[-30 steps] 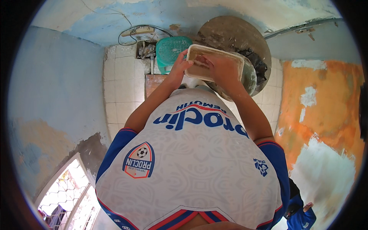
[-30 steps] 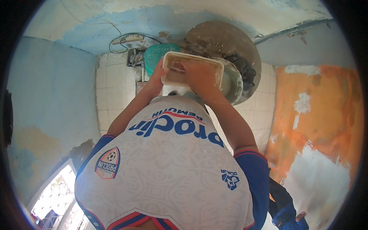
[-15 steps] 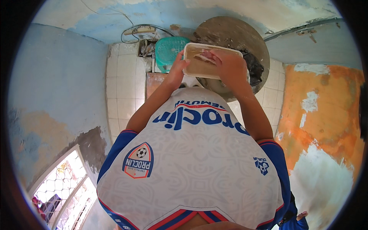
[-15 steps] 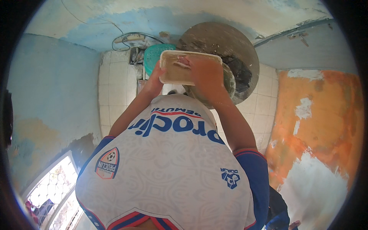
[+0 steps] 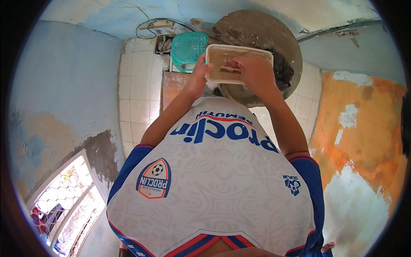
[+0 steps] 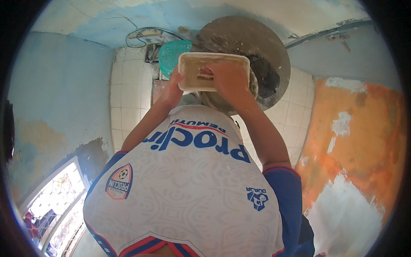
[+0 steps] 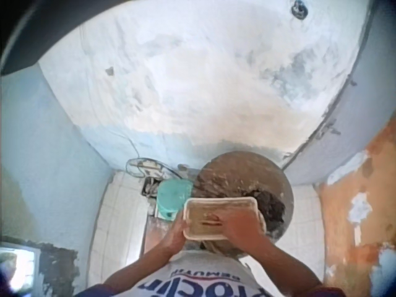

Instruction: The person mixes a light-colored material in a plastic container using a scraping tool, then uses their hands to mix a darker material in a bucket and cleans the scraping tool.

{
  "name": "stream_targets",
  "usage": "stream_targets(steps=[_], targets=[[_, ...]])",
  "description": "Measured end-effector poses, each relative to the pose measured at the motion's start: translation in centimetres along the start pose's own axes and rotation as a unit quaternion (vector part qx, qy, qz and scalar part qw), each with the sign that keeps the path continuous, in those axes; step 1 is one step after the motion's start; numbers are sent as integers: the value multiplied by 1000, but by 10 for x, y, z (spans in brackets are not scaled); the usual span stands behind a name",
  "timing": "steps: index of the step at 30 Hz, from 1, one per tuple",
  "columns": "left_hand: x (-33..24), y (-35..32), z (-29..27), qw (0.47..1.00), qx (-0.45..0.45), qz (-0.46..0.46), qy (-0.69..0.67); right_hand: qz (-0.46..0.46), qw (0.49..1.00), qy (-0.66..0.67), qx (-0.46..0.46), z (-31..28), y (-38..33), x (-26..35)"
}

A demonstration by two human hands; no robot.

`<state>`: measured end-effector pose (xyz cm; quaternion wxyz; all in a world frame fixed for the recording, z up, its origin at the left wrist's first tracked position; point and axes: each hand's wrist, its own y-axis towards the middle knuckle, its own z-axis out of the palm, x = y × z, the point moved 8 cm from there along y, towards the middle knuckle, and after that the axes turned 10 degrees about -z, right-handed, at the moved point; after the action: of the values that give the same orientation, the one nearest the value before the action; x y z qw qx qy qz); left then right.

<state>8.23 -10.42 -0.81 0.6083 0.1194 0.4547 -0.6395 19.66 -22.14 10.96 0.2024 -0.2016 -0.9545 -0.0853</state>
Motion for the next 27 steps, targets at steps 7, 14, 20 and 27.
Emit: stream_targets(steps=[7, 14, 20, 27], targets=[[18, -3, 0, 999, -27, -20, -7, -34, 996, 77, -22, 10, -10, -4], [20, -7, 6, 999, -34, -11, 1, 32, 998, 17, -53, 12, -14, -4], [24, -3, 7, 1000, -21, -1, -4, -7, 1000, -8, -30, 25, -15, 0], [21, 0, 11, 1000, -22, 8, -14, 9, 1000, -7, -29, 10, -15, -6]])
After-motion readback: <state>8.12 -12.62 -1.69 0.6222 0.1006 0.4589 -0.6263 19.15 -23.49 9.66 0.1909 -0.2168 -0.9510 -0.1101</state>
